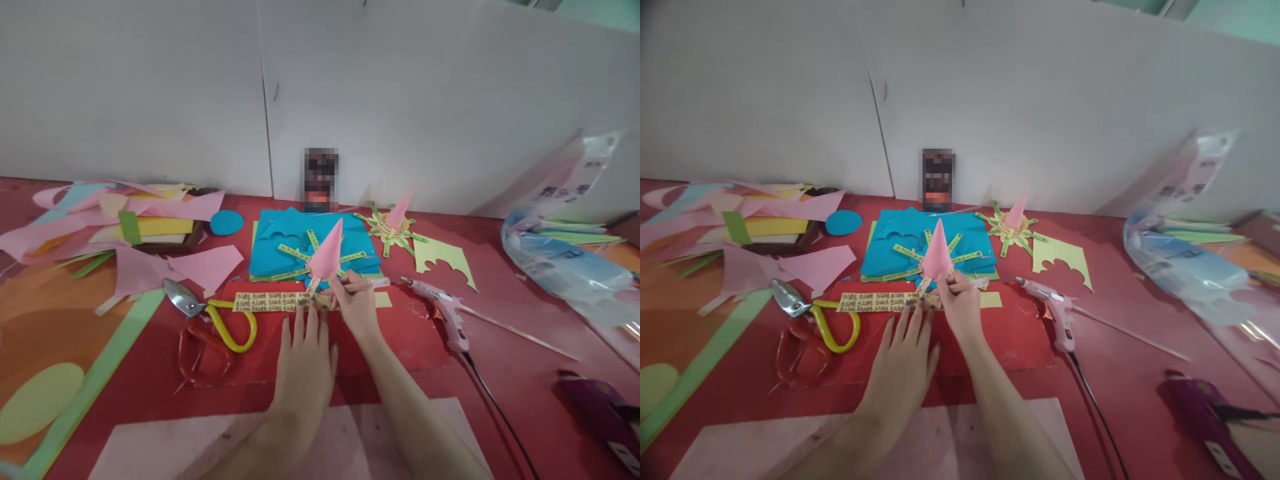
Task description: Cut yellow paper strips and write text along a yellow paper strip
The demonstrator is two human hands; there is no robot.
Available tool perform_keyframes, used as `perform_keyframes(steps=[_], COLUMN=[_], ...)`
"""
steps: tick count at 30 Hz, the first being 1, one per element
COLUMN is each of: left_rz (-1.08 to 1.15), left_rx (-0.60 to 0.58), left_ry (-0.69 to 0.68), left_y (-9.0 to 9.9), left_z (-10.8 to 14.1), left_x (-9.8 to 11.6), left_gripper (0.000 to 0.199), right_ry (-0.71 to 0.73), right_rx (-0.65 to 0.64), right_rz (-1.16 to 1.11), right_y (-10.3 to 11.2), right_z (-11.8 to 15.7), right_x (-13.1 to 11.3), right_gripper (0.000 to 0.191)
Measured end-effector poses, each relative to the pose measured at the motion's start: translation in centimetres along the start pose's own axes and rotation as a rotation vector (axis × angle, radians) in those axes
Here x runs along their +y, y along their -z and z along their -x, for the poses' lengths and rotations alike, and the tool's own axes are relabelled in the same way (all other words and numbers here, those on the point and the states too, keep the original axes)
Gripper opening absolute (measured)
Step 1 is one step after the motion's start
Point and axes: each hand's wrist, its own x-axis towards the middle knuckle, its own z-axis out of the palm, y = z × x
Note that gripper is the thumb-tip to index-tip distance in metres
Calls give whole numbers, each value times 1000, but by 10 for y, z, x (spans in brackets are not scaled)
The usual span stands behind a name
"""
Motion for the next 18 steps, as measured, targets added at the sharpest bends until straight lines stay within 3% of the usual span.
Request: perform_keyframes(steps=[18], left_rz=[4], left_rx=[-5], left_ry=[-5], left_y=[0], left_z=[0], left_x=[0], left_gripper=[47], right_ry=[-3], right_rx=[33], right_rz=[55], right_y=[1], right_z=[0], right_x=[-3], right_gripper=[29])
